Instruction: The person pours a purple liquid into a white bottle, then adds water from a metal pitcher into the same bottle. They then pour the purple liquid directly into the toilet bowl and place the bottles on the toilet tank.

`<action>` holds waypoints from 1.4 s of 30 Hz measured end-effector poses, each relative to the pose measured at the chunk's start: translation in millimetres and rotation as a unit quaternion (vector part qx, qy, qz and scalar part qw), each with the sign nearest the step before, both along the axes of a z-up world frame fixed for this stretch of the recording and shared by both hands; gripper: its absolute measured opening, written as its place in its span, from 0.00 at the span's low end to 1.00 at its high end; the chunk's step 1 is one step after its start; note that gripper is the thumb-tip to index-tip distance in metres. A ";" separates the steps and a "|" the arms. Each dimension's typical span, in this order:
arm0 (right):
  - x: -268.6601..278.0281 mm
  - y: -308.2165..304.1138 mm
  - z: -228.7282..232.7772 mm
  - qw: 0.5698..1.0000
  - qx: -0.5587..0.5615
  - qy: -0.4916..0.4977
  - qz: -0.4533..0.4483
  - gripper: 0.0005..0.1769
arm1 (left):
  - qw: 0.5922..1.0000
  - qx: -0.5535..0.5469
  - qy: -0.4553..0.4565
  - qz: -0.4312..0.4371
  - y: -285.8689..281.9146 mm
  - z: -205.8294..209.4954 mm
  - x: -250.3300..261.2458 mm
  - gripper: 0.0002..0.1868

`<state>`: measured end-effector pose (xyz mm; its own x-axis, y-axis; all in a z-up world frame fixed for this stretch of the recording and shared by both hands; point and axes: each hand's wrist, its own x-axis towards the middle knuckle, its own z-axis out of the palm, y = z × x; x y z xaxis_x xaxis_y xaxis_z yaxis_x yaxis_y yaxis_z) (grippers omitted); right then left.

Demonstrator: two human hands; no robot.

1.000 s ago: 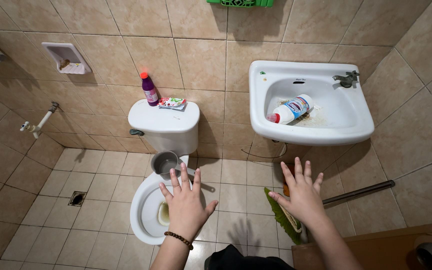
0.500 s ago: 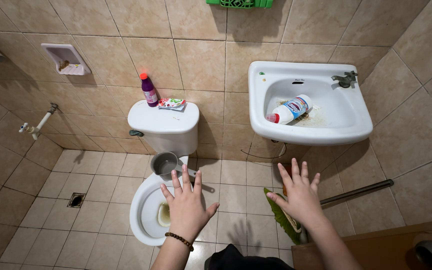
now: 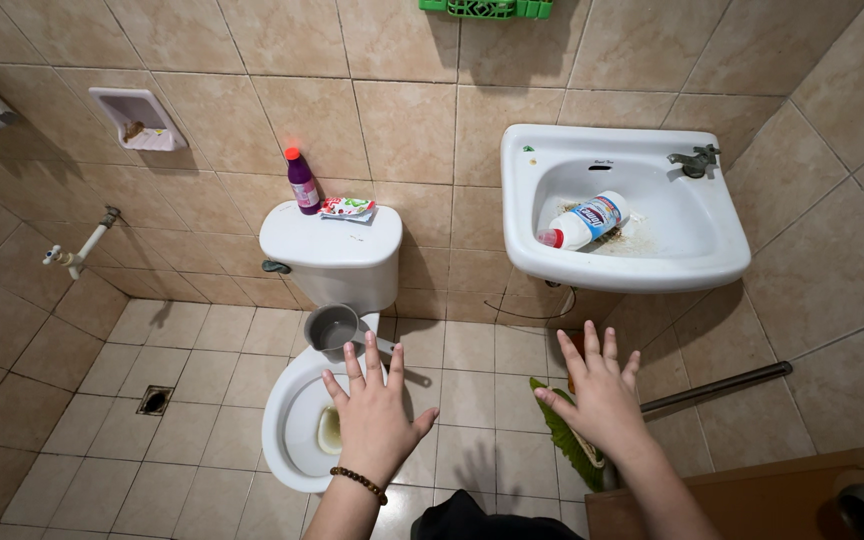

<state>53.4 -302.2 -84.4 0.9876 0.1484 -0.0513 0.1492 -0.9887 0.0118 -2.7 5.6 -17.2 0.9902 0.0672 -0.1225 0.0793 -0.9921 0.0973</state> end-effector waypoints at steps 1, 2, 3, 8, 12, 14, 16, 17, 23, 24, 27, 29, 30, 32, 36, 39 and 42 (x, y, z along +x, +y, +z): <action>-0.4 0.8 0.5 1.000 -0.003 0.001 -0.002 0.58 | 1.000 -0.002 -0.003 -0.001 0.7 -0.1 0.1 0.57; -1.2 1.7 1.2 1.000 -0.006 0.002 -0.004 0.58 | 1.000 -0.003 -0.006 -0.001 1.5 -0.3 0.3 0.57; -1.7 3.0 1.9 1.000 -0.008 0.003 -0.005 0.58 | 1.000 -0.005 -0.008 -0.001 2.3 -0.6 0.2 0.57; 0.6 11.9 4.4 0.999 -0.018 0.048 -0.015 0.57 | 1.000 -0.012 -0.001 0.004 7.6 -3.6 0.6 0.57; 0.6 19.5 -2.8 0.999 -0.007 0.039 -0.010 0.56 | 1.000 -0.026 -0.010 0.007 16.6 -10.8 0.6 0.56; 0.9 24.1 -9.2 0.999 0.044 0.013 0.002 0.57 | 0.999 -0.033 -0.013 0.006 22.4 -16.1 0.3 0.55; 1.9 29.9 -15.2 0.996 0.090 -0.001 0.013 0.57 | 0.999 -0.041 -0.010 0.004 29.0 -20.8 -1.6 0.54; 2.2 34.5 -18.1 0.994 0.110 -0.001 0.018 0.57 | 0.999 -0.045 -0.004 0.003 33.6 -23.2 -3.4 0.54; 4.1 77.8 -32.8 0.978 0.200 -0.005 0.063 0.54 | 0.999 -0.034 0.017 0.019 73.3 -40.1 -13.9 0.51; 3.0 86.4 -35.7 0.974 0.216 -0.003 0.072 0.53 | 0.999 -0.031 0.023 0.025 81.0 -43.7 -16.6 0.51; -0.2 111.8 -42.3 0.966 0.234 -0.004 0.112 0.52 | 0.997 -0.033 0.038 0.052 101.5 -52.5 -25.9 0.50; 1.1 124.6 -43.2 0.962 0.245 0.020 0.119 0.52 | 0.997 -0.039 0.043 0.058 112.0 -56.2 -30.2 0.49; 2.0 130.7 -42.7 0.960 0.250 0.031 0.123 0.51 | 0.996 -0.042 0.045 0.061 116.8 -57.4 -31.6 0.49; 6.8 140.9 -38.8 0.961 0.248 0.040 0.120 0.51 | 0.995 -0.046 0.059 0.071 123.8 -58.6 -28.2 0.48; 28.9 144.2 -28.3 0.960 0.255 0.071 0.090 0.49 | 0.995 -0.044 0.067 0.061 126.3 -65.2 -3.4 0.48; 53.3 141.9 -21.9 0.954 0.278 0.036 0.105 0.47 | 0.994 -0.042 0.089 0.039 124.3 -70.4 26.6 0.46; 81.9 137.5 -18.7 0.958 0.271 0.033 0.087 0.47 | 0.996 -0.037 0.080 0.009 122.1 -73.1 62.5 0.47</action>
